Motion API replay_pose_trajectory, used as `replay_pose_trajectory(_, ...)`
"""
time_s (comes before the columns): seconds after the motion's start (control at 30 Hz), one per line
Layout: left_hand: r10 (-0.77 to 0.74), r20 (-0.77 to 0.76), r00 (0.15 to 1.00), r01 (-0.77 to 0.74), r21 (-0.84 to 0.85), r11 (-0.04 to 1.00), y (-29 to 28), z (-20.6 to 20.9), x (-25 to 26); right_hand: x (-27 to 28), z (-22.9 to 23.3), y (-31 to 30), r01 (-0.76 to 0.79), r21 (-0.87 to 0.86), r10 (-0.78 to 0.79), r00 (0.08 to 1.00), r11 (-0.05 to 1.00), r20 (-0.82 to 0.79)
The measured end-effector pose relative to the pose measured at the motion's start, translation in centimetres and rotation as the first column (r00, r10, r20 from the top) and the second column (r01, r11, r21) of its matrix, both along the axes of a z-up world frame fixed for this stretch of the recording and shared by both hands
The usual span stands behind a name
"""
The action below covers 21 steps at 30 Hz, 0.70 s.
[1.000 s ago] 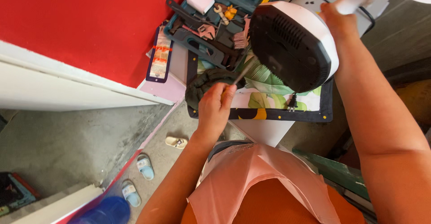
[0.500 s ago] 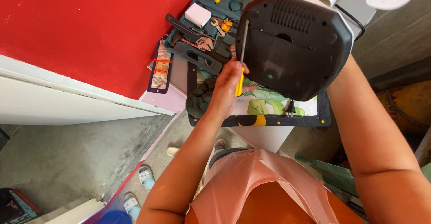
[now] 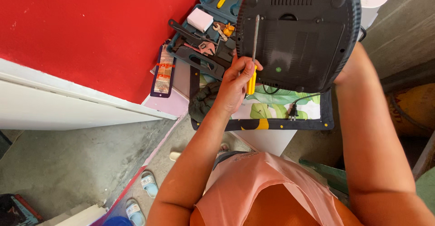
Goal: The person uses a yellow-handled screwdriver to repeatedly tighten and loosen screws on the back casing of a white and black electric fan. The fan is held steady with the left hand while the right hand operates the tool on the screw holes.
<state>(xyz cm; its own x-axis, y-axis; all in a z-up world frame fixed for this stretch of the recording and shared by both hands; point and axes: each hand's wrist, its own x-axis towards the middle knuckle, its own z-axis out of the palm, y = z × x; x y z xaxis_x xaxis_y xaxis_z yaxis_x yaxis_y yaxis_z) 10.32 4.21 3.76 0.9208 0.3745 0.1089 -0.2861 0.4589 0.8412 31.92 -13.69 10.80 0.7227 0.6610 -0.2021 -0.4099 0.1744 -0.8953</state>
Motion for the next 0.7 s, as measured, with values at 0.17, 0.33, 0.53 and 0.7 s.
replay_pose_trajectory(0.17,-0.022,0.004,1.000,0.023,-0.047,0.999,0.3,0.2,0.4,-11.7,5.1,-2.7,0.141,0.006,-0.136,0.940,0.990,0.312)
replay_pose_trajectory(0.33,-0.016,-0.006,1.000,0.017,0.130,0.991,-0.5,1.5,-0.1,-13.2,2.5,-2.8,0.314,0.118,-0.334,0.841,0.942,0.425)
replay_pose_trajectory(0.53,0.585,0.054,0.809,-0.357,0.836,0.417,-0.1,6.7,-5.1,-12.6,1.9,-3.6,0.363,0.167,-0.399,0.860,0.917,0.319)
replay_pose_trajectory(0.7,0.656,-0.003,0.755,-0.347,0.847,0.403,0.3,8.2,-7.4,-12.0,1.5,-3.6,0.368,0.116,-0.385,0.897,0.923,0.217)
